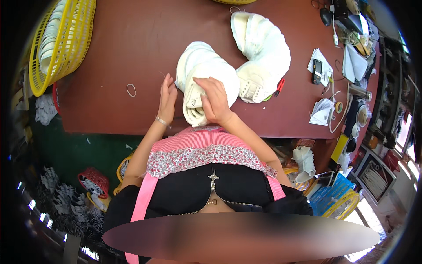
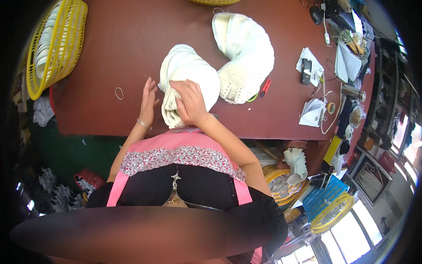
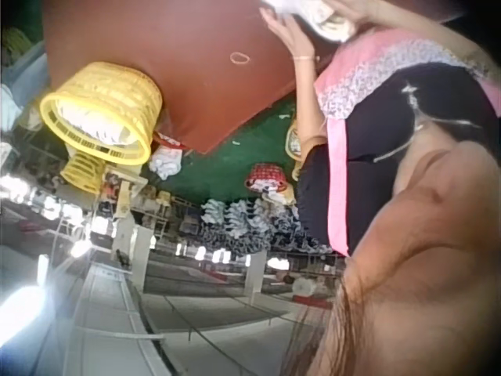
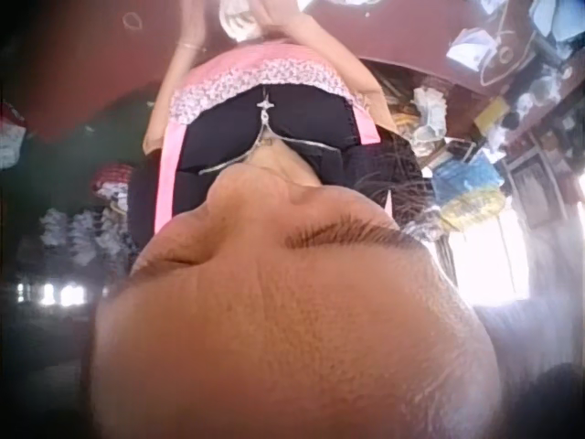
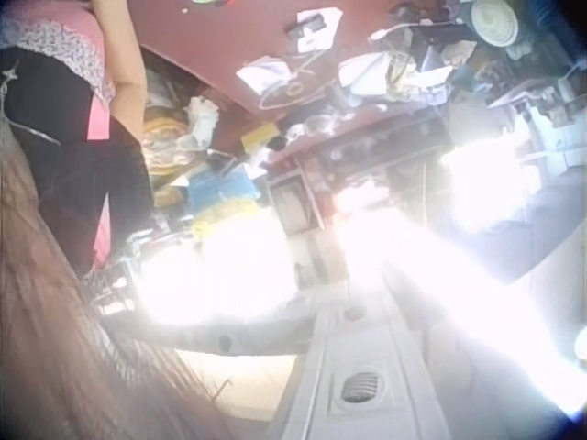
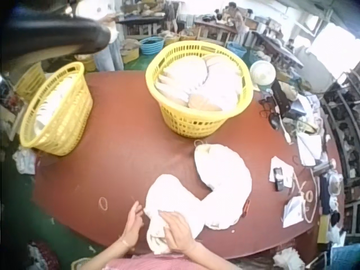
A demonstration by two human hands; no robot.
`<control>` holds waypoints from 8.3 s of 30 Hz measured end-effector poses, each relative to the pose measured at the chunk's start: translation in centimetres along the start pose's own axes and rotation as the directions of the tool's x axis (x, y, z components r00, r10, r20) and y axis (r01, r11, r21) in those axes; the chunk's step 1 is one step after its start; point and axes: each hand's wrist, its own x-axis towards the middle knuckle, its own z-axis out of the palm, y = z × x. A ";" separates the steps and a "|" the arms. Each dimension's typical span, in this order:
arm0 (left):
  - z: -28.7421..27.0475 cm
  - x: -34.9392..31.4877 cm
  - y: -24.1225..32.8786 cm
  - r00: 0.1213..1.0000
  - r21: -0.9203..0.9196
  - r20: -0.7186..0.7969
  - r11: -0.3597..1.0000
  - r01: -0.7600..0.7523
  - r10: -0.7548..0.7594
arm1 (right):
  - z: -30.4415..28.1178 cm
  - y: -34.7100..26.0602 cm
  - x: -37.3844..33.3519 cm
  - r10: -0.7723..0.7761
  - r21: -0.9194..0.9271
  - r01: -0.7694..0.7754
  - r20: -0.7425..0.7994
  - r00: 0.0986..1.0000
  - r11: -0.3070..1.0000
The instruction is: Counting, stacking, and bundling shoe upper components using rubber bands, followed by recording counts on a notepad.
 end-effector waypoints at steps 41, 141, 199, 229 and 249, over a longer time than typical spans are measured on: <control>4.2 -10.3 -1.3 0.561 0.668 0.230 0.290 -0.685 0.795 | -2.3 3.3 -7.0 0.724 0.702 -0.684 0.576 0.379 -0.200; -12.0 2.9 -4.0 0.803 0.999 0.033 -0.011 -0.033 0.595 | -2.8 3.3 -4.0 0.698 0.575 -0.705 0.698 0.158 -0.415; -2.4 0.9 6.3 0.667 0.423 0.544 0.521 -0.742 0.508 | -0.2 3.2 -0.7 0.624 0.605 -0.700 0.726 0.288 -0.380; -9.8 -2.9 4.0 0.607 0.769 0.221 0.246 -0.590 0.763 | 0.6 2.6 -1.2 0.639 0.640 -0.662 0.706 0.306 -0.390; -0.8 0.1 5.0 0.554 0.589 0.394 0.261 -0.764 0.733 | 2.4 2.6 -3.6 0.799 0.775 -0.498 0.552 0.236 -0.389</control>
